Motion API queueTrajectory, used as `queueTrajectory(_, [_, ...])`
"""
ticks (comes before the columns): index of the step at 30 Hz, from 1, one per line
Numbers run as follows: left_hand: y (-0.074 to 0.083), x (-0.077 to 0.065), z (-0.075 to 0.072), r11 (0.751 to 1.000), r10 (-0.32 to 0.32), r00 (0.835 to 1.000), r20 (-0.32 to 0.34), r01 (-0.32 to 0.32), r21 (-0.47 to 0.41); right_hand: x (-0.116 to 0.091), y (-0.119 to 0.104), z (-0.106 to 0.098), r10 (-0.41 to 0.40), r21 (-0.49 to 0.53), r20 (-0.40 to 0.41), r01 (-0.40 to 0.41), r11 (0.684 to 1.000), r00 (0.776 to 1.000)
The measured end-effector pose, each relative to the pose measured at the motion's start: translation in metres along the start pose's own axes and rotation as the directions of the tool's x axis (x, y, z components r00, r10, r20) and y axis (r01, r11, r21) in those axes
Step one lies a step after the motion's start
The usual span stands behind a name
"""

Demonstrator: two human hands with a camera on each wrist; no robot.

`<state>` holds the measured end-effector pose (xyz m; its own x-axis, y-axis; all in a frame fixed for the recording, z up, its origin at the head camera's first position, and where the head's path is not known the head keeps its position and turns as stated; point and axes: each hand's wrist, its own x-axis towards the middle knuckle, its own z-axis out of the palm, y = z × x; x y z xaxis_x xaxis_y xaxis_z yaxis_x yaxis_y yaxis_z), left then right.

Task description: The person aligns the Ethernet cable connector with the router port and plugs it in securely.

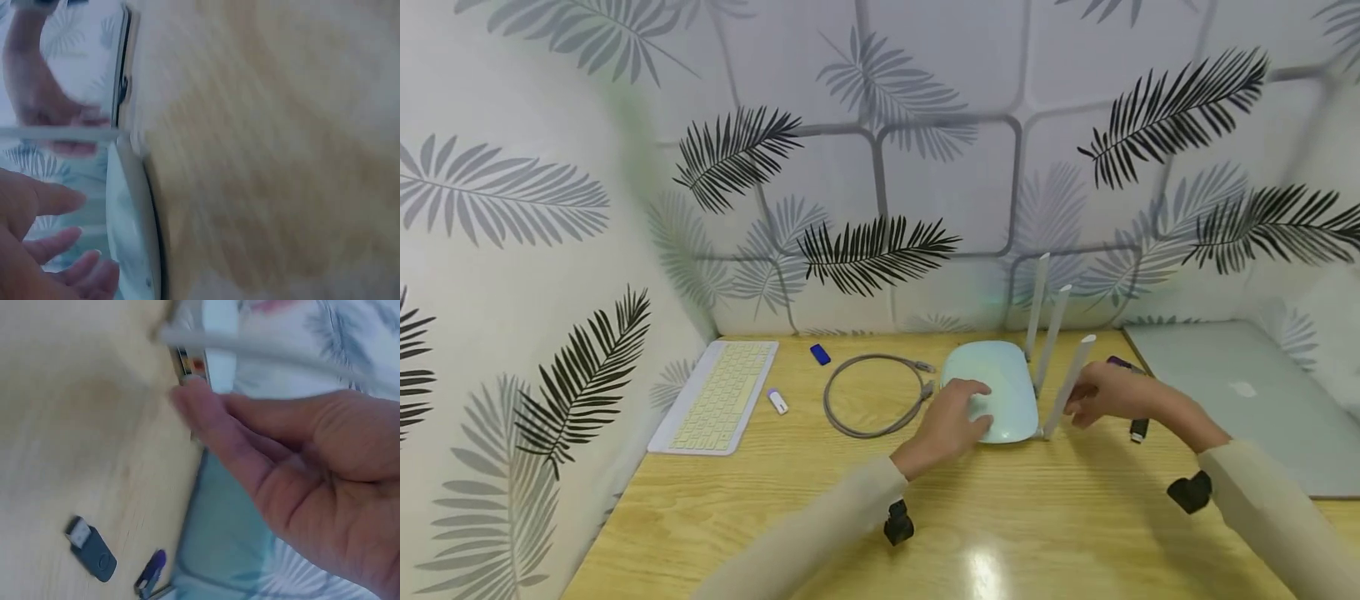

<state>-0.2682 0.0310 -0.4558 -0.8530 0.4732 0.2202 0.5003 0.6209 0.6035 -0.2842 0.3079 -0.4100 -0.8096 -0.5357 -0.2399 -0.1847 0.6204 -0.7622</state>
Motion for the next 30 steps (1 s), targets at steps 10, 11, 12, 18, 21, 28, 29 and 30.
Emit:
queueTrajectory(10, [0.027, 0.006, 0.037, 0.979, 0.085, 0.984, 0.157, -0.053, -0.198, 0.050, 0.025, -0.028, -0.015, 0.183, -0.261, 0.065, 0.981, 0.965])
queueTrajectory(11, [0.029, 0.007, 0.040, 0.983, 0.090, 0.985, 0.148, -0.064, -0.172, 0.055, 0.027, -0.027, -0.029, 0.168, -0.261, 0.075, 0.983, 0.965])
queueTrajectory(12, [0.030, 0.009, 0.044, 0.986, 0.093, 0.986, 0.139, -0.073, -0.148, 0.060, 0.029, -0.025, -0.035, 0.152, -0.267, 0.078, 0.985, 0.963])
queueTrajectory(18, [0.038, 0.015, 0.056, 0.993, 0.073, 0.995, 0.069, -0.066, -0.102, 0.077, 0.036, -0.020, -0.090, -0.016, -0.364, 0.090, 0.996, 0.927])
queueTrajectory(21, [0.040, 0.015, 0.059, 0.987, 0.056, 0.998, 0.043, -0.048, -0.152, 0.073, 0.036, -0.021, -0.117, -0.067, -0.426, 0.098, 0.993, 0.897])
queueTrajectory(28, [0.028, 0.010, 0.051, 0.967, 0.102, 0.993, 0.058, -0.086, -0.239, 0.058, 0.038, -0.023, -0.064, -0.083, -0.457, 0.029, 0.996, 0.887])
queueTrajectory(29, [0.023, 0.009, 0.048, 0.964, 0.119, 0.990, 0.070, -0.099, -0.245, 0.055, 0.039, -0.022, -0.061, -0.090, -0.454, 0.022, 0.996, 0.889])
queueTrajectory(30, [0.020, 0.009, 0.045, 0.961, 0.129, 0.988, 0.086, -0.103, -0.256, 0.053, 0.039, -0.021, -0.053, -0.090, -0.454, 0.013, 0.996, 0.889])
